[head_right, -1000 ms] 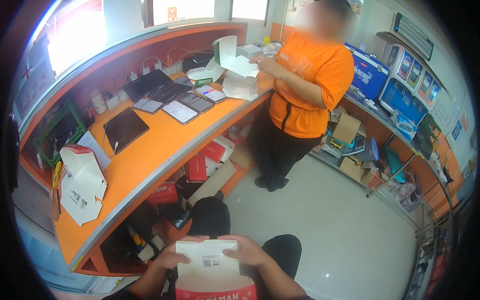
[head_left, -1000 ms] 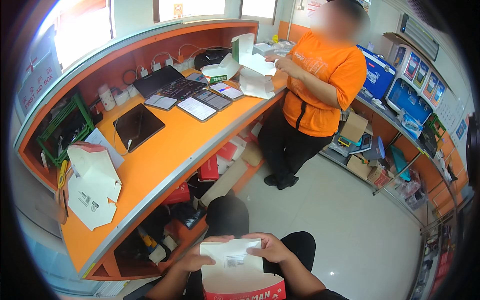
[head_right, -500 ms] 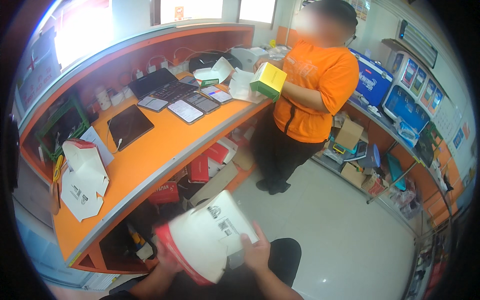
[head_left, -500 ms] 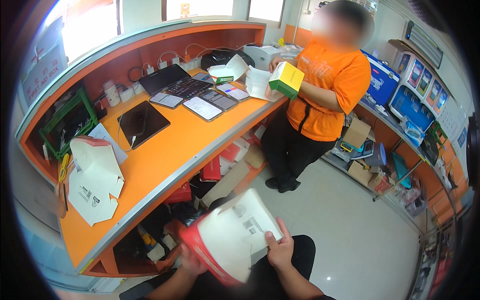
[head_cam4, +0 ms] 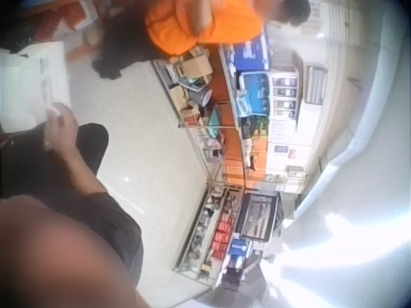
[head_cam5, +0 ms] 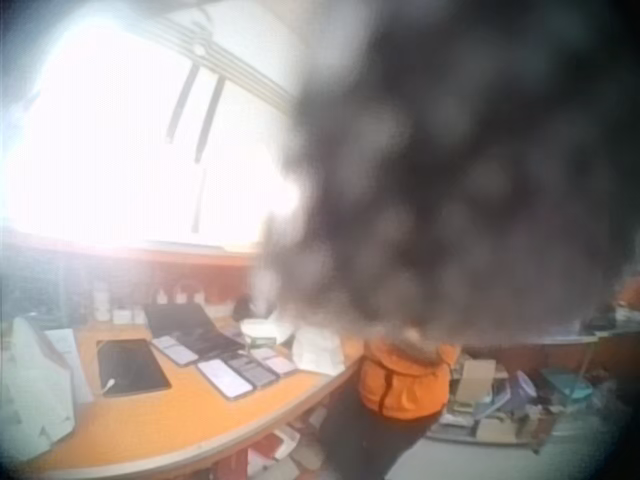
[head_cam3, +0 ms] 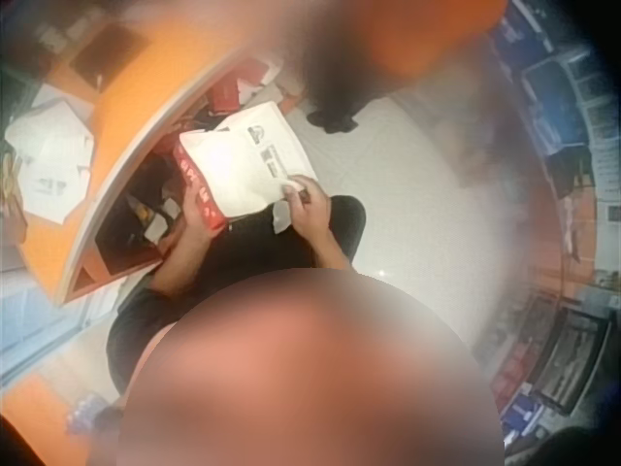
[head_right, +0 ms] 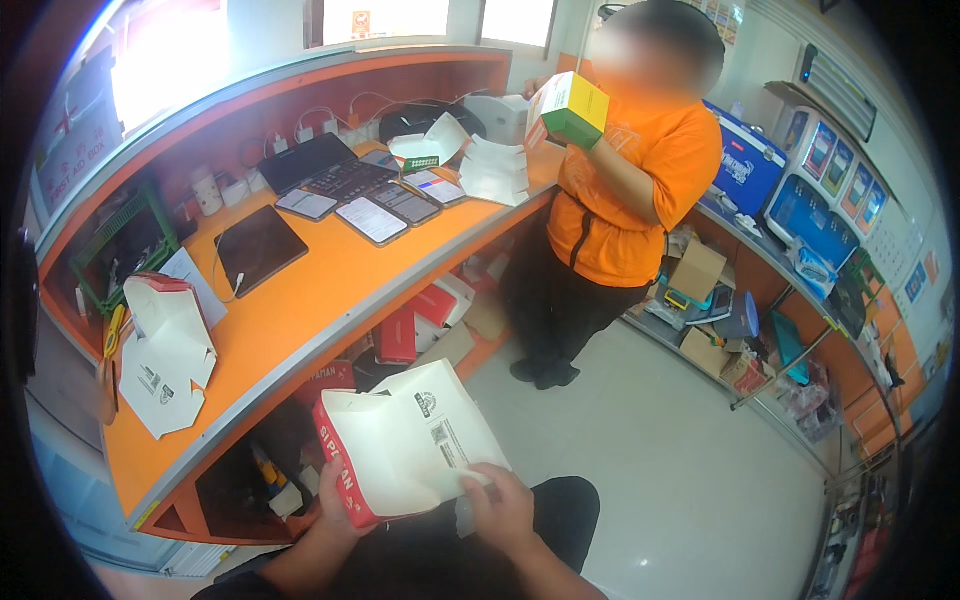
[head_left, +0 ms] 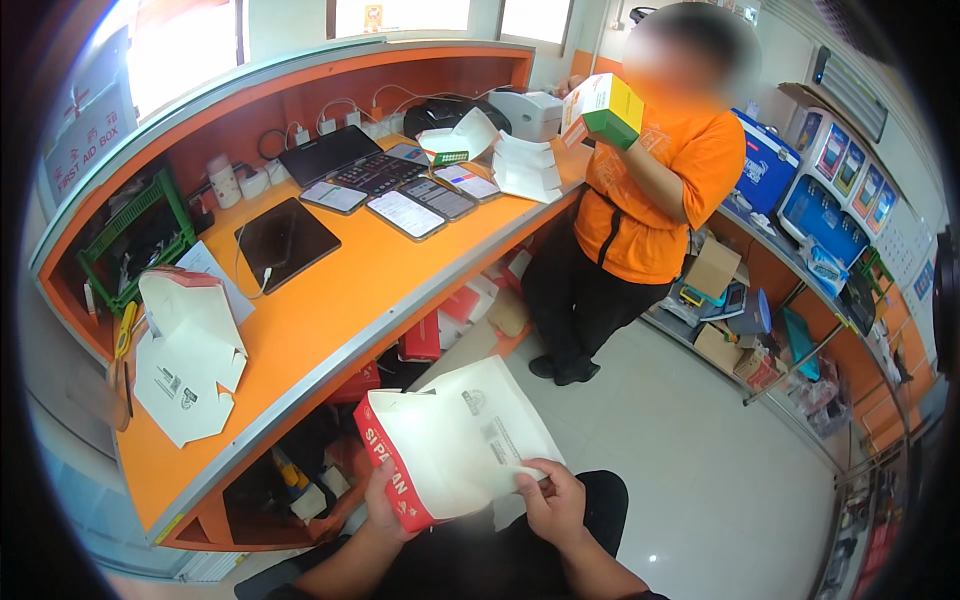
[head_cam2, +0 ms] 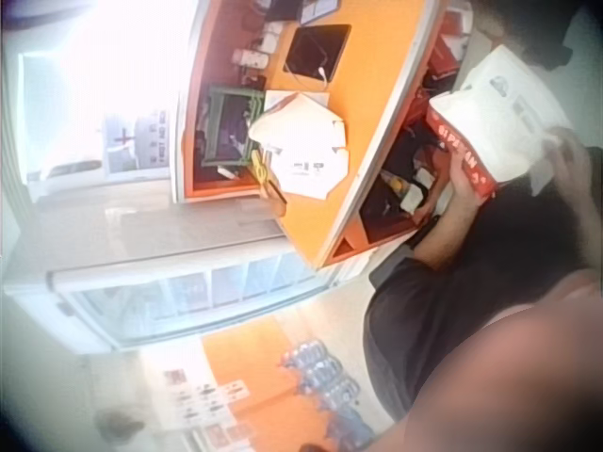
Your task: The person assembles red and white cardboard boxes by folding flaps and tucking tabs. They repeatedly pick up flat-packed boxes, fold them into shape, and place them on the counter or into a pile.
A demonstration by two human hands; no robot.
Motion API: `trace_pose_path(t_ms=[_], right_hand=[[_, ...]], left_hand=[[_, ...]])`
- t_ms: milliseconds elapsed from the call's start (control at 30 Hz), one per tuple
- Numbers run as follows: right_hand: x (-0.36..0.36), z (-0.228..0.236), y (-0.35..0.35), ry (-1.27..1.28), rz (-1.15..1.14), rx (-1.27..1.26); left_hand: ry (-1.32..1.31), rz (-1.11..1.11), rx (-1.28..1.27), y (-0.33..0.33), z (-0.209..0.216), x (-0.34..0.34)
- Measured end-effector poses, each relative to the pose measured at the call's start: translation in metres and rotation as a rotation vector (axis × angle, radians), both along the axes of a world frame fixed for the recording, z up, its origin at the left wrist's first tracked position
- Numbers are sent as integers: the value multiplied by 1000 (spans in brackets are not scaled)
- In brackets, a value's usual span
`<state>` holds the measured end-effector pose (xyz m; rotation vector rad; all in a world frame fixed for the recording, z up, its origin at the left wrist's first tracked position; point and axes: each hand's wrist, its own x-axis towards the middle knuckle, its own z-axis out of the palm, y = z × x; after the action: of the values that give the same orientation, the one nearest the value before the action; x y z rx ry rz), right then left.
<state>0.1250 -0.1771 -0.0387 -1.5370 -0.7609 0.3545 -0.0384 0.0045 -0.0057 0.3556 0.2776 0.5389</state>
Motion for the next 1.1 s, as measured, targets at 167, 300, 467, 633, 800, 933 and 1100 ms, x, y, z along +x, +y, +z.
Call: trace_pose_path(t_ms=[167, 300, 467, 633, 800, 933, 1100], right_hand=[[10, 1, 2, 83, 420, 346], [-9, 26, 14, -559, 401, 96], [-17, 31, 24, -346, 414, 17], [-17, 13, 21, -361, 468, 46], [-25, 5, 24, -637, 338, 206], [-29, 3, 23, -307, 301, 274], [-25, 0, 24, -381, 333, 276]], left_hand=[[-94, 27, -95, 5, 15, 4], [184, 102, 87, -5, 11, 7], [219, 197, 208, -19, 9, 12], [165, 179, 164, -17, 12, 13], [218, 161, 173, -20, 12, 11], [160, 88, 95, -21, 18, 12], [114, -4, 47, -19, 26, 14]])
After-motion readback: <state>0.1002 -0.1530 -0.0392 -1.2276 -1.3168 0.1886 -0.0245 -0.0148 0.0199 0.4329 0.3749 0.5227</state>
